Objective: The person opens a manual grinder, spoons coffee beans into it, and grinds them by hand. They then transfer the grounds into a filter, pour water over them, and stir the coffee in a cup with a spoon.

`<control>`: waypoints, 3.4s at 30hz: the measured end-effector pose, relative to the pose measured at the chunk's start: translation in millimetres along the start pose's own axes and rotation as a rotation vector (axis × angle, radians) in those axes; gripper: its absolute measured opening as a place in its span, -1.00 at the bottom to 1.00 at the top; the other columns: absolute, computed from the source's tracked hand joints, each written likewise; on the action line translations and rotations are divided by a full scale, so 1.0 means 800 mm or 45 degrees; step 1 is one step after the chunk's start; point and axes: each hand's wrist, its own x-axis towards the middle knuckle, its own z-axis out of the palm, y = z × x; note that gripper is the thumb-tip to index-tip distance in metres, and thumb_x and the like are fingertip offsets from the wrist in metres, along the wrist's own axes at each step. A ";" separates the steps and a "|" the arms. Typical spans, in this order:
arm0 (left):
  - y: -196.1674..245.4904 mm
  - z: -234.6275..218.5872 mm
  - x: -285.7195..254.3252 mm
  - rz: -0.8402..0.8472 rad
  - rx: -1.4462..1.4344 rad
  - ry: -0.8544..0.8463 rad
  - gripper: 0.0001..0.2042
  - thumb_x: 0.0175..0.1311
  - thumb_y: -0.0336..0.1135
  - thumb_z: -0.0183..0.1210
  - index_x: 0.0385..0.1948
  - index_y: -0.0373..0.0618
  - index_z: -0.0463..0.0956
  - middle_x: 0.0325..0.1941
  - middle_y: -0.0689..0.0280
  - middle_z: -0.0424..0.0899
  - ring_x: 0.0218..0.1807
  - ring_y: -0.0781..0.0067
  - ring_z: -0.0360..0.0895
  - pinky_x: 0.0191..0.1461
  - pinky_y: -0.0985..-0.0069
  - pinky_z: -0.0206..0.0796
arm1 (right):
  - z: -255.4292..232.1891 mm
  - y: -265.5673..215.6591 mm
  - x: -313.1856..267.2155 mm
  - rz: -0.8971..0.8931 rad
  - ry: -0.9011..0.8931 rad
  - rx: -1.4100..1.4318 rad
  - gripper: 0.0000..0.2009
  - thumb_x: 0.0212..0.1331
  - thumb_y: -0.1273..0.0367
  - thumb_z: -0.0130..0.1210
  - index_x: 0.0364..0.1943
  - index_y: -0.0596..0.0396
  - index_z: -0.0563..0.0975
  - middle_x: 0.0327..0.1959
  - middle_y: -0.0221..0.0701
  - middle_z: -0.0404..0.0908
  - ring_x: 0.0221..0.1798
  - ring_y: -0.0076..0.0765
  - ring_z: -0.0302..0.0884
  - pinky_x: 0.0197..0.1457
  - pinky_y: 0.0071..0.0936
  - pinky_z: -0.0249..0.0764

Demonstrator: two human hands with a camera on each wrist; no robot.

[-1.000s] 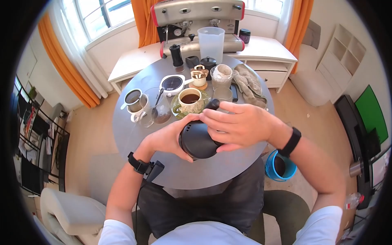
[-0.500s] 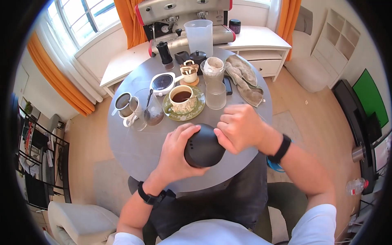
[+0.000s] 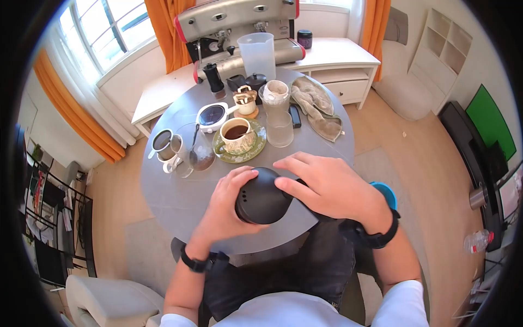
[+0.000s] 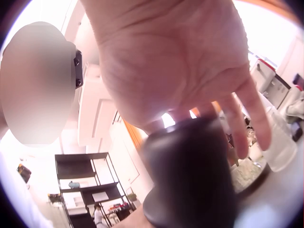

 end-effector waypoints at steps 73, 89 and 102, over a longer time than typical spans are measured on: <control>0.039 0.071 0.001 -0.267 0.427 0.278 0.06 -0.29 -0.12 0.70 0.36 -0.22 0.26 0.31 -0.05 0.54 0.28 -0.17 0.54 0.39 -0.02 0.32 | 0.131 0.031 0.029 0.902 0.490 1.836 -0.77 0.40 0.30 0.34 -0.08 0.20 0.75 0.02 -0.22 0.81 0.02 -0.43 0.74 0.09 -0.42 0.69; -0.004 0.006 0.001 -0.289 0.084 0.002 0.19 -0.39 -0.08 0.78 0.45 -0.15 0.25 0.35 0.01 0.52 0.41 -0.09 0.45 0.49 0.07 0.28 | 0.147 0.027 0.052 0.272 0.551 1.631 -0.80 0.46 0.34 0.26 -0.16 0.23 0.75 0.04 -0.11 0.81 0.12 -0.26 0.74 0.26 -0.32 0.63; -0.016 -0.013 -0.052 -0.338 0.114 0.150 0.08 -0.38 -0.21 0.77 0.38 -0.09 0.33 0.35 0.11 0.54 0.39 -0.07 0.47 0.47 0.06 0.31 | 0.098 0.102 0.012 0.894 0.910 2.234 -0.69 0.42 0.37 0.19 0.16 0.09 0.46 0.20 -0.17 0.71 0.15 -0.21 0.73 0.16 -0.26 0.70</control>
